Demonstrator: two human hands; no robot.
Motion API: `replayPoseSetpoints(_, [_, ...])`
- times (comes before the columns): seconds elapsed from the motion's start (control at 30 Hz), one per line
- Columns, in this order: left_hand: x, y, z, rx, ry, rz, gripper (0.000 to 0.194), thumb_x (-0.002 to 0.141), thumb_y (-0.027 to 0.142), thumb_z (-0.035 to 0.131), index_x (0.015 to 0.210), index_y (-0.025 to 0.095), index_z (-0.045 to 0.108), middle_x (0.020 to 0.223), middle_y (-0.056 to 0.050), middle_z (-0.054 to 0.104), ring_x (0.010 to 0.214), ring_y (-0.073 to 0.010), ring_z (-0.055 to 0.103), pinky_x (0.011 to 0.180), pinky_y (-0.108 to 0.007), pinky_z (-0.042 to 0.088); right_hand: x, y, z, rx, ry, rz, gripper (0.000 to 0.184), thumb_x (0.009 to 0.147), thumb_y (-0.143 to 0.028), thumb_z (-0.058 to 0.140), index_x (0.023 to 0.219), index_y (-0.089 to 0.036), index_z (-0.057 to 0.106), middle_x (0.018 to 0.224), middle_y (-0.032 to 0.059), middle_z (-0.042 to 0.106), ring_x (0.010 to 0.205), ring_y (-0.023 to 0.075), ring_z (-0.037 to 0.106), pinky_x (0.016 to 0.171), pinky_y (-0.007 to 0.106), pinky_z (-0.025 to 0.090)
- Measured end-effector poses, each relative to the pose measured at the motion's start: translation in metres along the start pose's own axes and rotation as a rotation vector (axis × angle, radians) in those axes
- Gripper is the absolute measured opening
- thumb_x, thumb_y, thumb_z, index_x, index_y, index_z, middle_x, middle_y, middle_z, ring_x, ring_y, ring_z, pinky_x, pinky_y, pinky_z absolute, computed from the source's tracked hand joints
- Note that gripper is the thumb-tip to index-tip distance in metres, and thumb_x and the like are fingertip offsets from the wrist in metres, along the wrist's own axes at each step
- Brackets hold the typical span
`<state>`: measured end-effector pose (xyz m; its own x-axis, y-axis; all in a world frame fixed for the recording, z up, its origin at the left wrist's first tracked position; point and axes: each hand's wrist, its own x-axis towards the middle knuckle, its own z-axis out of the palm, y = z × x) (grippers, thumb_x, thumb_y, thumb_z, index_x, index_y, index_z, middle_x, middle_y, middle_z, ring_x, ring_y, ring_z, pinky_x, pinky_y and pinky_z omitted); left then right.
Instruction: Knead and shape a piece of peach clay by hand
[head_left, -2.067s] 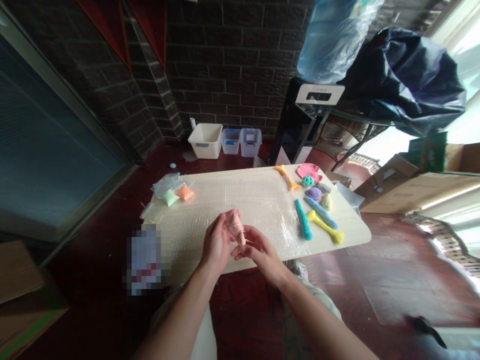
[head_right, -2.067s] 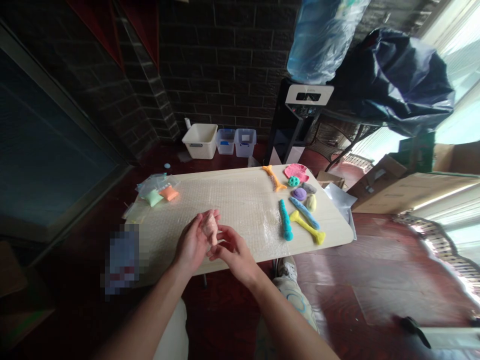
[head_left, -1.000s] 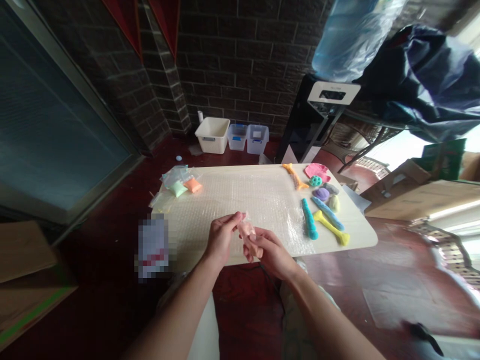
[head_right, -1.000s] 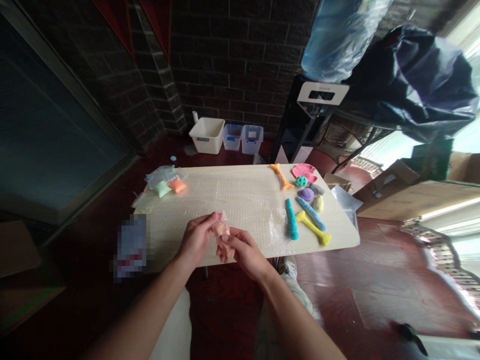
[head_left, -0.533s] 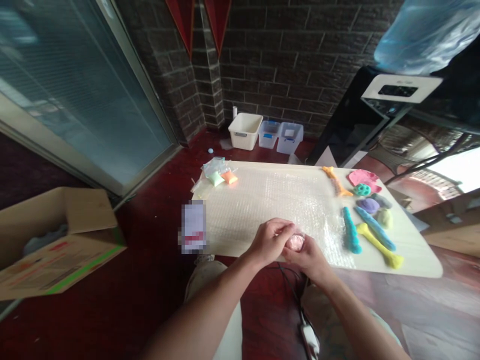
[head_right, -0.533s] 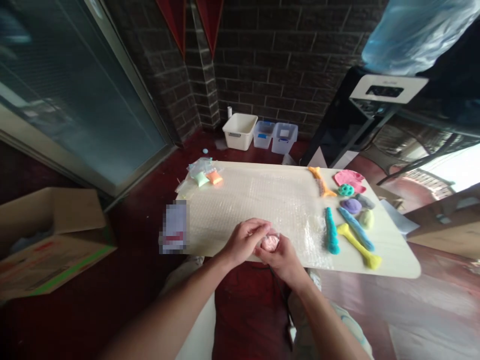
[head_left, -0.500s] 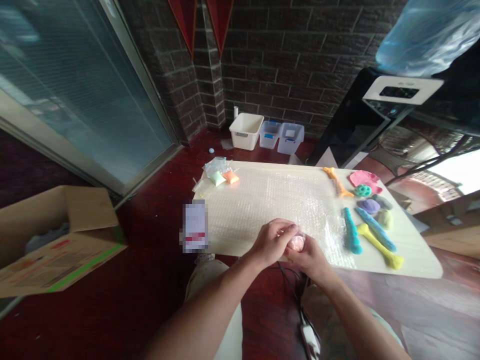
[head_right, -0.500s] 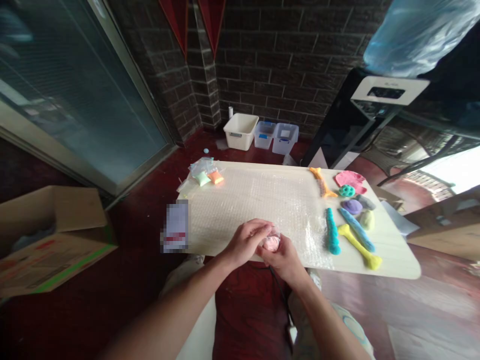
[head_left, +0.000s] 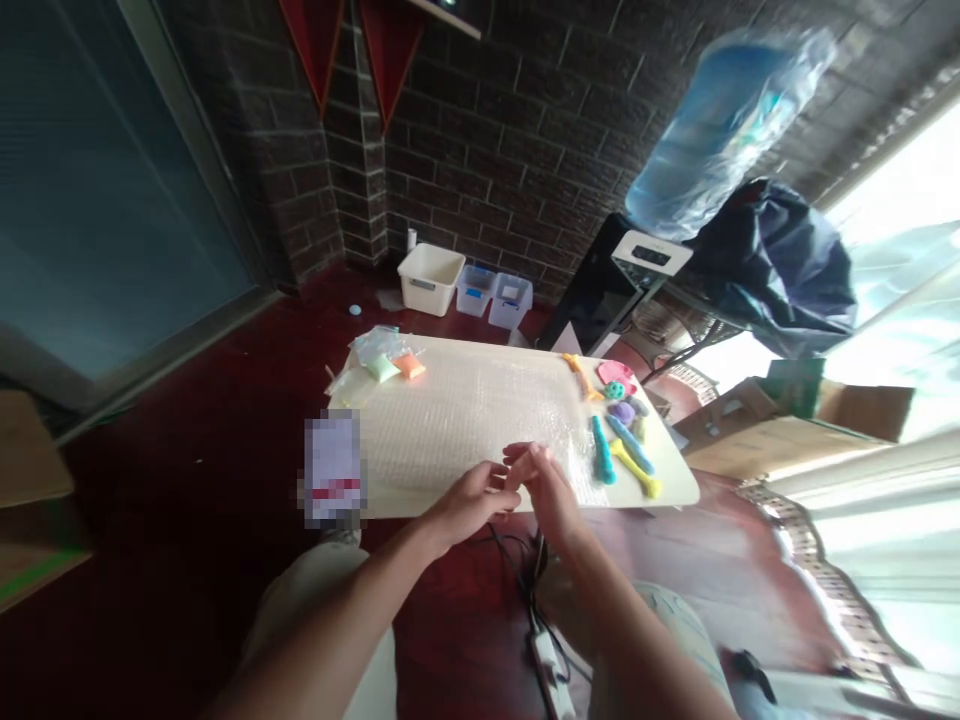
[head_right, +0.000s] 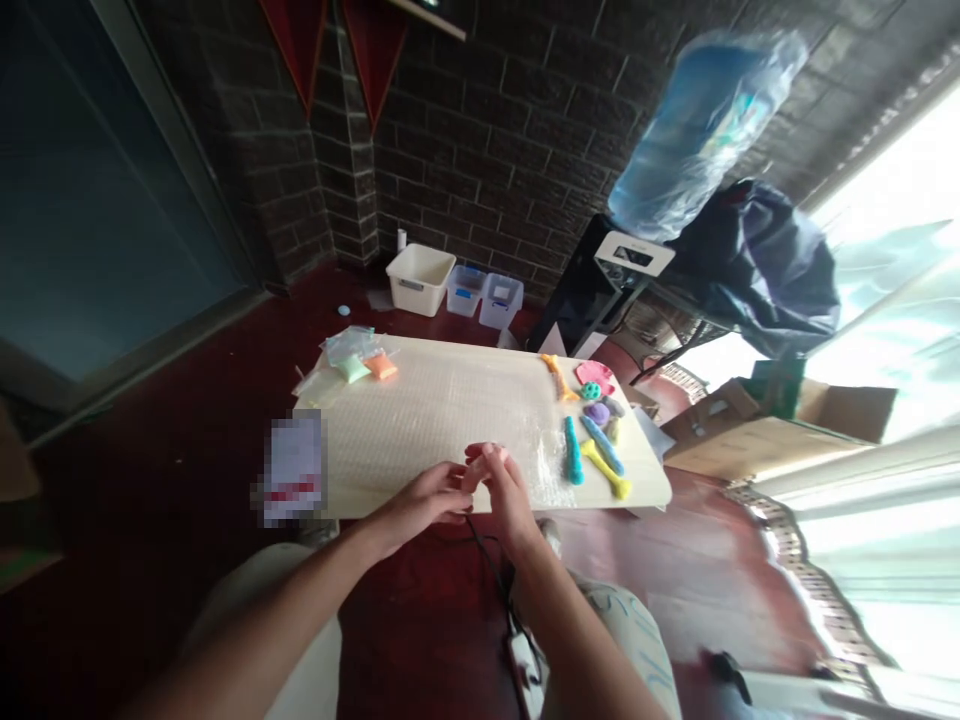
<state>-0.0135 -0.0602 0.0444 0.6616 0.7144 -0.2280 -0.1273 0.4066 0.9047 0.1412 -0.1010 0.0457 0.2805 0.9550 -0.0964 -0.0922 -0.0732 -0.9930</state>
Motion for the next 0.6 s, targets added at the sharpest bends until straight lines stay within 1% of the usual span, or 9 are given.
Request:
replayPoseSetpoints(0.07, [-0.002,0.003,0.000,0.007,-0.022,0.133,0.036,0.087,0.041,0.078,0.113,0.017,0.070,0.102,-0.010,0.072,0.083,-0.0211,0.069,0.072,-0.032,0.053,0.001,-0.004,0.011,0.020,-0.033,0.003,0.055,0.095,-0.070,0.059,0.104,-0.017,0.073,0.074,0.0049,0.067,0.067,0.0208,0.062,0.056,0.032,0.048])
replayPoseSetpoints(0.1, [-0.002,0.004,-0.001,0.029,-0.020,0.193,0.038,0.091,0.047,0.075,0.114,0.017,0.070,0.094,-0.009,0.071,0.077,-0.0191,0.067,0.068,-0.030,0.052,0.002,-0.006,0.014,0.030,-0.045,-0.003,0.057,0.095,-0.071,0.059,0.106,-0.017,0.073,0.076,0.0051,0.068,0.063,0.0197,0.060,0.053,0.031,0.048])
replayPoseSetpoints(0.17, [0.000,0.006,-0.005,0.108,-0.011,0.257,0.042,0.095,0.056,0.067,0.108,0.017,0.069,0.078,-0.004,0.065,0.065,-0.0155,0.059,0.062,-0.027,0.046,0.003,-0.011,0.012,0.049,-0.049,-0.028,0.057,0.092,-0.074,0.061,0.105,-0.019,0.072,0.084,0.0063,0.071,0.066,0.0198,0.063,0.058,0.033,0.052])
replayPoseSetpoints(0.23, [0.004,0.009,-0.010,0.195,-0.015,0.261,0.043,0.097,0.059,0.063,0.097,0.016,0.068,0.069,0.000,0.059,0.060,-0.0138,0.054,0.059,-0.026,0.042,0.007,-0.016,0.002,0.047,-0.037,-0.055,0.052,0.091,-0.072,0.064,0.099,-0.021,0.073,0.091,0.0067,0.073,0.077,0.0208,0.067,0.069,0.034,0.055])
replayPoseSetpoints(0.27, [0.006,0.010,-0.013,0.228,-0.022,0.253,0.043,0.098,0.059,0.061,0.092,0.017,0.067,0.068,0.000,0.057,0.060,-0.0136,0.052,0.059,-0.026,0.041,0.009,-0.019,-0.006,0.033,-0.030,-0.062,0.048,0.091,-0.068,0.067,0.094,-0.021,0.074,0.089,0.0062,0.073,0.079,0.0204,0.068,0.071,0.034,0.055])
replayPoseSetpoints(0.33, [0.010,0.013,-0.017,0.263,-0.034,0.224,0.043,0.098,0.059,0.060,0.086,0.018,0.066,0.067,0.000,0.057,0.059,-0.0136,0.051,0.058,-0.026,0.040,0.015,-0.024,-0.019,-0.016,-0.026,-0.071,0.042,0.089,-0.060,0.075,0.083,-0.019,0.076,0.080,0.0053,0.071,0.073,0.0182,0.065,0.067,0.031,0.052])
replayPoseSetpoints(0.4, [0.015,0.015,-0.020,0.261,-0.022,0.204,0.043,0.098,0.058,0.061,0.083,0.018,0.065,0.068,0.000,0.057,0.058,-0.0134,0.050,0.057,-0.026,0.040,0.022,-0.027,-0.028,-0.066,-0.025,-0.084,0.038,0.086,-0.055,0.081,0.078,-0.018,0.077,0.071,0.0036,0.068,0.066,0.0157,0.060,0.062,0.029,0.049])
replayPoseSetpoints(0.5, [0.025,0.018,-0.021,0.216,0.033,0.201,0.041,0.097,0.056,0.062,0.084,0.018,0.067,0.069,0.000,0.056,0.059,-0.0133,0.051,0.058,-0.025,0.042,0.032,-0.028,-0.033,-0.118,-0.021,-0.100,0.034,0.081,-0.051,0.086,0.078,-0.018,0.079,0.067,0.0024,0.068,0.060,0.0146,0.056,0.057,0.029,0.046])
replayPoseSetpoints(0.6, [0.033,0.020,-0.018,0.154,0.099,0.191,0.040,0.095,0.056,0.064,0.087,0.017,0.068,0.068,0.000,0.055,0.059,-0.0136,0.052,0.058,-0.025,0.044,0.035,-0.028,-0.034,-0.161,0.001,-0.104,0.034,0.081,-0.050,0.086,0.074,-0.018,0.077,0.064,0.0023,0.067,0.058,0.0140,0.056,0.055,0.028,0.046])
